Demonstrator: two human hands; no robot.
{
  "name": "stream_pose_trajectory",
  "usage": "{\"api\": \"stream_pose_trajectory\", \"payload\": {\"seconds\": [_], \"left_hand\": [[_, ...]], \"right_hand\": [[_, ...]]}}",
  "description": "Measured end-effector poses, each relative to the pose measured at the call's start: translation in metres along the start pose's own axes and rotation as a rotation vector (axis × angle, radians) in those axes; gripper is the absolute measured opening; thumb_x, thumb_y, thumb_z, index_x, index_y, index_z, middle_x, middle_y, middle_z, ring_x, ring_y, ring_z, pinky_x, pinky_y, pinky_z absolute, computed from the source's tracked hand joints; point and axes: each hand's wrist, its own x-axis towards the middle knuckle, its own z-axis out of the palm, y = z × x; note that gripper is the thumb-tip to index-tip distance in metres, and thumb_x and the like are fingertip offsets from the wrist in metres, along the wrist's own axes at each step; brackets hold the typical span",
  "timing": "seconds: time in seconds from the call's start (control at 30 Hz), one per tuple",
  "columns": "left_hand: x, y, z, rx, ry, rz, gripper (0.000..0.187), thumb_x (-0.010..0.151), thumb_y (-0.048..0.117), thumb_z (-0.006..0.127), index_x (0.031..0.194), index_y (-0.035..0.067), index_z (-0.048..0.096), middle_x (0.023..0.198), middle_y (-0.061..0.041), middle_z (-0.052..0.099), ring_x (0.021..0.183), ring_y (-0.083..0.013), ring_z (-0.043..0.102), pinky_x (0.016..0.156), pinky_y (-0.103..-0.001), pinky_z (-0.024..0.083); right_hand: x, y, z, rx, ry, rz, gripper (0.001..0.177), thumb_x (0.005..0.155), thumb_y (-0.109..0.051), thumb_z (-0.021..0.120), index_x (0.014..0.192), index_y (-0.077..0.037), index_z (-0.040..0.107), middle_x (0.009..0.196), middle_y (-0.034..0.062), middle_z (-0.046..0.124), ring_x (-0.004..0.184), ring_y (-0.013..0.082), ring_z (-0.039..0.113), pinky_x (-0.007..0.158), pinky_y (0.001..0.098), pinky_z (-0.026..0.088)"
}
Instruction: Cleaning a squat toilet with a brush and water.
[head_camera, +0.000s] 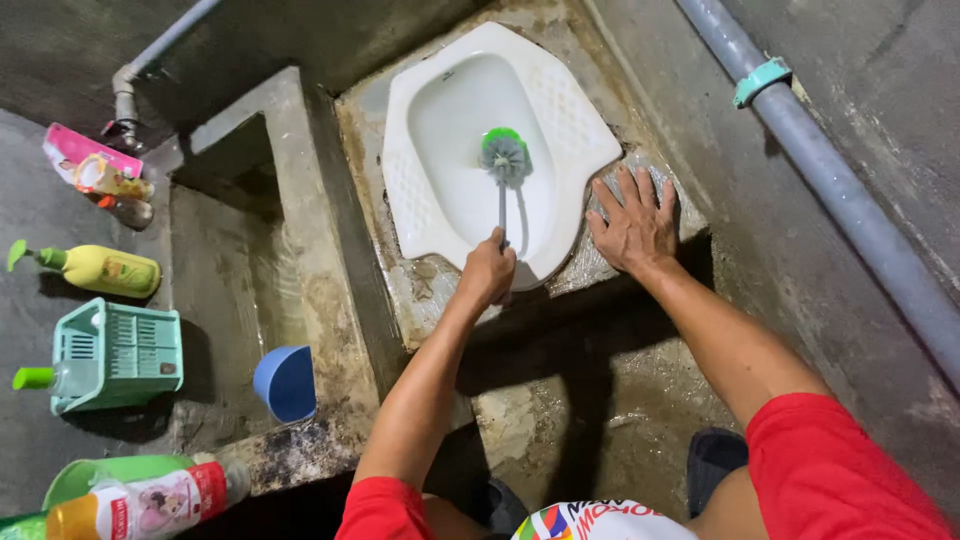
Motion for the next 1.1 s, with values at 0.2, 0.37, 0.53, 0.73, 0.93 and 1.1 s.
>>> {"api": "stream_pose_trajectory", "payload": {"seconds": [0.2,0.37,0.53,0.73,0.93,1.1], "left_hand": [[-0.099,0.097,-0.113,-0.129,-0.26,-0.29,0.056,0.096,0.026,0.054,0.149,0.009,0.049,0.064,-0.021,0.066,0.048,-0.0284,0.067,0.051,-0.042,0.055],[-0.124,0.117,-0.141,-0.184,-0.325,-0.406,0.056,0.098,0.024,0.052,0.152,0.012,0.046,0.056,-0.018,0.058,0.042,-0.0282,0.058,0.042,-0.044,0.048],[-0.076,0.092,-0.102,-0.121,-0.328,-0.369,0.05,0.099,0.022,0.047,0.146,0.008,0.049,0.06,-0.021,0.065,0.044,-0.0288,0.064,0.043,-0.041,0.051],[-0.037,0.078,-0.069,0.033,-0.182,-0.235,0.036,0.101,0.02,0.045,0.129,0.001,0.056,0.091,-0.028,0.071,0.079,-0.0411,0.071,0.07,-0.051,0.056],[-0.089,0.062,-0.08,0.054,-0.116,-0.087,0.034,0.108,0.024,0.047,0.131,0.002,0.059,0.082,-0.027,0.071,0.067,-0.0372,0.066,0.057,-0.05,0.051],[-0.132,0.127,-0.143,-0.145,-0.332,-0.444,0.048,0.1,0.023,0.049,0.148,0.016,0.049,0.076,-0.024,0.071,0.044,-0.029,0.064,0.044,-0.044,0.054]], "right_hand": [[0.001,0.004,0.01,0.012,0.062,-0.019,0.06,0.101,-0.048,0.043,0.156,-0.024,0.045,0.165,0.0168,0.03,0.152,0.0394,0.021,0.118,0.0647,0.005],[-0.006,0.001,0.001,0.048,0.094,-0.034,0.059,0.102,-0.046,0.047,0.155,-0.022,0.05,0.166,0.0187,0.033,0.153,0.0413,0.024,0.12,0.0662,0.008],[-0.003,0.001,0.0,0.035,0.119,-0.041,0.059,0.101,-0.047,0.048,0.154,-0.02,0.05,0.164,0.0188,0.035,0.151,0.0417,0.026,0.119,0.066,0.009],[-0.002,-0.001,-0.004,0.026,0.08,-0.026,0.059,0.101,-0.048,0.047,0.155,-0.023,0.049,0.165,0.0161,0.034,0.152,0.0392,0.025,0.12,0.0658,0.008],[-0.002,-0.001,-0.004,0.04,0.036,-0.016,0.061,0.1,-0.05,0.044,0.155,-0.023,0.046,0.164,0.0173,0.031,0.152,0.0389,0.02,0.118,0.0649,0.006],[-0.001,0.003,0.004,0.007,0.063,-0.02,0.06,0.102,-0.048,0.043,0.157,-0.023,0.045,0.166,0.0177,0.031,0.153,0.0396,0.021,0.119,0.0649,0.006]]}}
